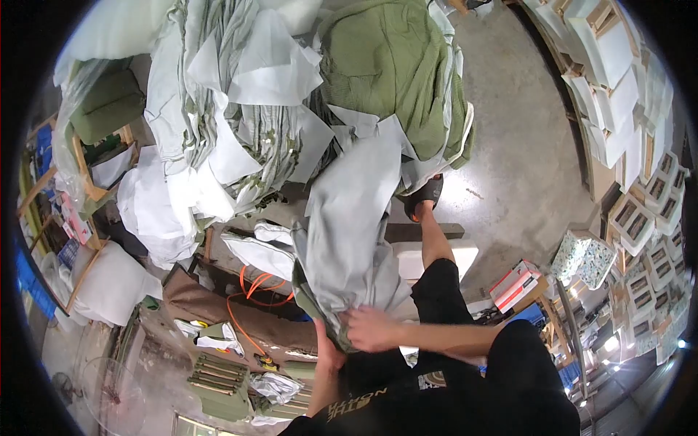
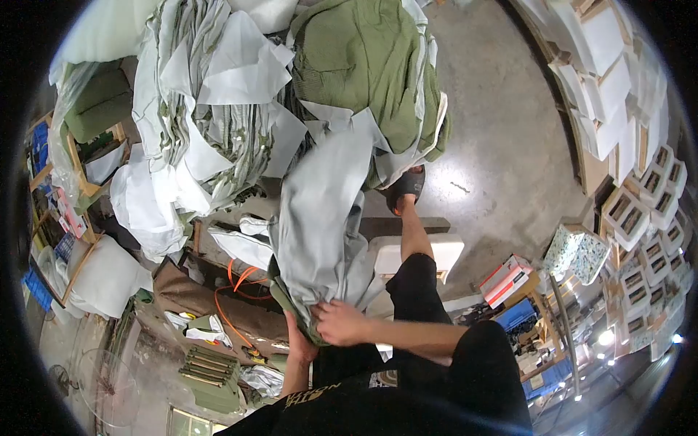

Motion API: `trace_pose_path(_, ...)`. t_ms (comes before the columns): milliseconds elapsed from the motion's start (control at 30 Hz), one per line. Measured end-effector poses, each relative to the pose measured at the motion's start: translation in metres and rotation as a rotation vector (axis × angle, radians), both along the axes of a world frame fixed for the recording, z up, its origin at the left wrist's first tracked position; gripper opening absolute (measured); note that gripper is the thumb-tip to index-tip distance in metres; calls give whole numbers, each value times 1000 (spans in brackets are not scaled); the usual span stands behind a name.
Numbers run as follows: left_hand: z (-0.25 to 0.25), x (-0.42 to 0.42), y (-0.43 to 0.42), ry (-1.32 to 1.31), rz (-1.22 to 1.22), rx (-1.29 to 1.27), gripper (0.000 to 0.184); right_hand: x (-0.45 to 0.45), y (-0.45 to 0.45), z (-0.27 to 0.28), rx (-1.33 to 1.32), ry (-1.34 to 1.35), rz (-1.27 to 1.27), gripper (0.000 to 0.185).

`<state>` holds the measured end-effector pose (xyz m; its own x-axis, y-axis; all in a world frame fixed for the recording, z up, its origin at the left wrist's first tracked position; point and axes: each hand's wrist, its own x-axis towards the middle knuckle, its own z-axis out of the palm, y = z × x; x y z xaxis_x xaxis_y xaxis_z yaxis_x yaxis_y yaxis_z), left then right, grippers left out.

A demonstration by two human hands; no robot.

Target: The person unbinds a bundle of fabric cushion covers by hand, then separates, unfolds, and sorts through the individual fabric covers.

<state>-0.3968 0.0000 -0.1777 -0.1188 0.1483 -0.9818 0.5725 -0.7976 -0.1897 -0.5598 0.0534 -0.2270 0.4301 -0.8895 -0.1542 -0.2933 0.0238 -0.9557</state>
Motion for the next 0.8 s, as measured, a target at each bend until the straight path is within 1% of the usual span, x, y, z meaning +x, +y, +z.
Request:
trace_pose_path(33,-3,3,3,-57,-181,-16,56,11,9,8,54,-50,-101,21)
trace_pose_path(133,-22,15,22,-229,-722,-49,56,1,-11,28,294,-125,255,21)
trace_pose_path(167,-26,12,26,-267,-733,-105,60,-6,-16,20,341,-137,316,21)
trace_pose_path(233,-33,-2,30,-335,-729,-242,56,-19,-23,-15,617,-59,75,22)
trace_pose_path(267,-32,-5,34,-379,-719,-305,54,-60,-61,-22,603,13,-165,22)
trace_pose_path(300,-31,-5,35,-385,-716,-321,55,-61,-55,-74,267,368,-545,29)
trace_pose_path(333,-31,-4,34,-386,-723,-298,56,-98,-95,-87,534,452,-799,41)
trace_pose_path(367,-30,-2,33,-381,-735,-274,56,-138,-123,-114,492,544,-965,54)
trace_pose_path(400,-30,-1,31,-374,-747,-252,56,-166,-137,-142,321,757,-1149,61)
trace_pose_path(433,-34,3,32,-358,-734,-243,59,-195,-155,-154,539,884,-1226,71)
trace_pose_path(500,-39,14,38,-326,-712,-212,64,-227,-160,-192,702,1039,-1398,54)
trace_pose_path(600,-32,1,33,-373,-702,-214,62,-259,-153,-193,854,968,-1186,38)
trace_pose_path(633,-31,0,32,-372,-694,-221,62,-253,-150,-187,730,1005,-1202,28)
trace_pose_path(733,-30,-4,31,-367,-674,-246,62,-242,-129,-163,439,872,-1114,23)
trace_pose_path(800,-31,-7,28,-363,-674,-264,62,-217,-119,-133,-68,882,-869,16)
